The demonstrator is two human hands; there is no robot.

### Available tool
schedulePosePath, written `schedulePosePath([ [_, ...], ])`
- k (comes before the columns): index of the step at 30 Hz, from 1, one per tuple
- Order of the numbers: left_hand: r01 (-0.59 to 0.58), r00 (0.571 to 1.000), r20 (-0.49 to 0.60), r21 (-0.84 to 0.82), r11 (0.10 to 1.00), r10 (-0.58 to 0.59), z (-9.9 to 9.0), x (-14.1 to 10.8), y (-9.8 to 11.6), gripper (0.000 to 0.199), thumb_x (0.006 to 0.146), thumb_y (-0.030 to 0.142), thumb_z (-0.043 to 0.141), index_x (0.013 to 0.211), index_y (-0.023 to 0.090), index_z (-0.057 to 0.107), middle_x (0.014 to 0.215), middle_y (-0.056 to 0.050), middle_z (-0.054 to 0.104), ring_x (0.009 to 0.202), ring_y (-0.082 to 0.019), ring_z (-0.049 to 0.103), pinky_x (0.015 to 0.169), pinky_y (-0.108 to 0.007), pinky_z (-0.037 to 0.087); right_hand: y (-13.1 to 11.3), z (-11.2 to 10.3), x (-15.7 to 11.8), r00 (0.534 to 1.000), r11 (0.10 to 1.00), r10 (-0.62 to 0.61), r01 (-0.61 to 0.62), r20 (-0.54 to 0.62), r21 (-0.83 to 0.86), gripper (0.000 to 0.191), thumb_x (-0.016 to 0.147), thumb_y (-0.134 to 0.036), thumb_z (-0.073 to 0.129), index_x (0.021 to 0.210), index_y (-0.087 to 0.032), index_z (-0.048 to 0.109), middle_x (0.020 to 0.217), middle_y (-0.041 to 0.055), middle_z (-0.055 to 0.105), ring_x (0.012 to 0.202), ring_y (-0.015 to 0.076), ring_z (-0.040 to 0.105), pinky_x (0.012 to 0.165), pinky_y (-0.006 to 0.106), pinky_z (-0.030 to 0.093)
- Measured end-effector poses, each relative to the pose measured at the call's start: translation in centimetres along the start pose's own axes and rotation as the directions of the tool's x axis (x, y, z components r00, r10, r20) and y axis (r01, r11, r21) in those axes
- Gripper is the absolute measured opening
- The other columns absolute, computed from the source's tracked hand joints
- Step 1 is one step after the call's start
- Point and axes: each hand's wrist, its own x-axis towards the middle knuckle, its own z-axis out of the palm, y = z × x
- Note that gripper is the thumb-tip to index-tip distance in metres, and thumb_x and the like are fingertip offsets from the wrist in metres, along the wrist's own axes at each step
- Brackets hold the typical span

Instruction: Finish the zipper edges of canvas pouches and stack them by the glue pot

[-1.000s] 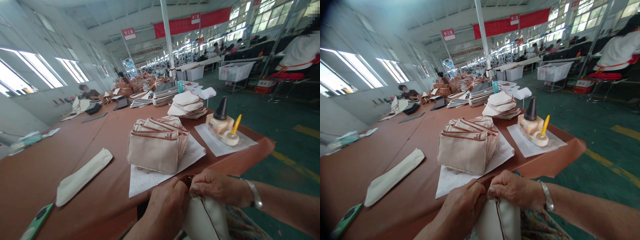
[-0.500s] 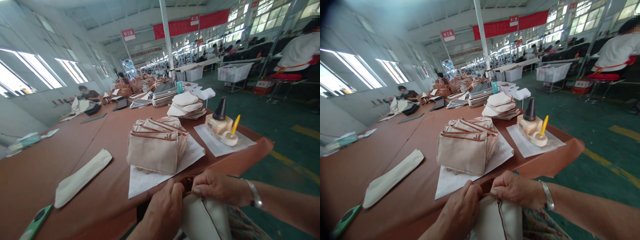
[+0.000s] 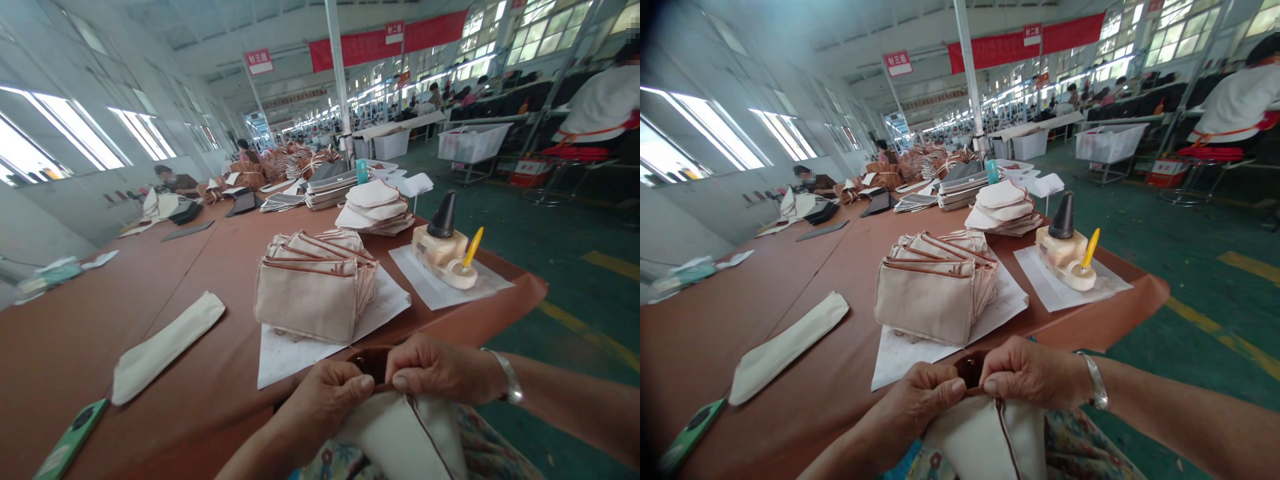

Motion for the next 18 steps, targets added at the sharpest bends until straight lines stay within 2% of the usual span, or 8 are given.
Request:
schedulePosePath([
  [4,0.006,1.0,-0.017,-0.084,0.996,-0.008,0.8,-0.1,-0.1,0.038,0.078,0.051,0.067,0.071,0.016,0.053,0.059,0.005,0.037,0.052,-0.008,0.023,0.049,-0.024,0.015,0.1,-0.1,0.0,1.0,1.0,0.004,-0.004,0.023,-0.019,0.033,0.089,-0.041,0.058,0.085,-0.009,0.064,0.068,-0.002,0.05,0.06,0.0089,0.038,0.054,0.018,0.031],
  [8,-0.074,0.993,-0.096,-0.075,0.994,0.067,1.7,0.1,0.0,0.031,0.07,0.04,0.07,0.063,0.015,0.053,0.055,0.005,0.039,0.051,-0.007,0.024,0.048,-0.024,0.016,0.4,-0.1,0.0,0.998,0.998,-0.031,0.034,0.059,-0.046,0.035,0.089,-0.045,0.058,0.086,-0.01,0.064,0.069,-0.0017,0.05,0.06,0.009,0.039,0.053,0.018,0.033],
  [12,-0.112,0.994,-0.02,-0.16,0.981,0.11,1.6,0.3,-0.1,0.032,0.065,0.041,0.075,0.065,0.015,0.055,0.055,0.004,0.042,0.05,-0.007,0.028,0.048,-0.023,0.018,0.3,0.0,-0.1,0.997,0.995,-0.071,0.074,0.04,-0.069,0.033,0.091,-0.042,0.056,0.085,-0.01,0.062,0.069,-0.0009,0.053,0.061,0.0095,0.042,0.055,0.018,0.034],
  [15,-0.096,0.995,0.02,-0.149,0.984,0.1,1.1,0.1,0.2,0.037,0.078,0.048,0.067,0.07,0.014,0.056,0.059,0.003,0.041,0.052,-0.007,0.027,0.049,-0.023,0.018,-0.1,0.3,-0.2,0.995,0.99,-0.102,0.101,-0.011,-0.098,0.028,0.09,-0.037,0.056,0.082,-0.011,0.061,0.069,-0.0013,0.052,0.062,0.0099,0.044,0.056,0.019,0.035],
  [18,-0.082,0.996,0.026,-0.011,0.997,0.082,1.2,-0.2,0.8,0.044,0.086,0.054,0.058,0.069,0.014,0.054,0.059,0.004,0.037,0.053,-0.008,0.025,0.048,-0.024,0.016,-0.3,0.7,-0.1,0.989,0.983,-0.144,0.14,-0.031,-0.116,0.027,0.091,-0.036,0.055,0.08,-0.012,0.06,0.069,-0.0014,0.051,0.062,0.0103,0.044,0.057,0.019,0.037],
])
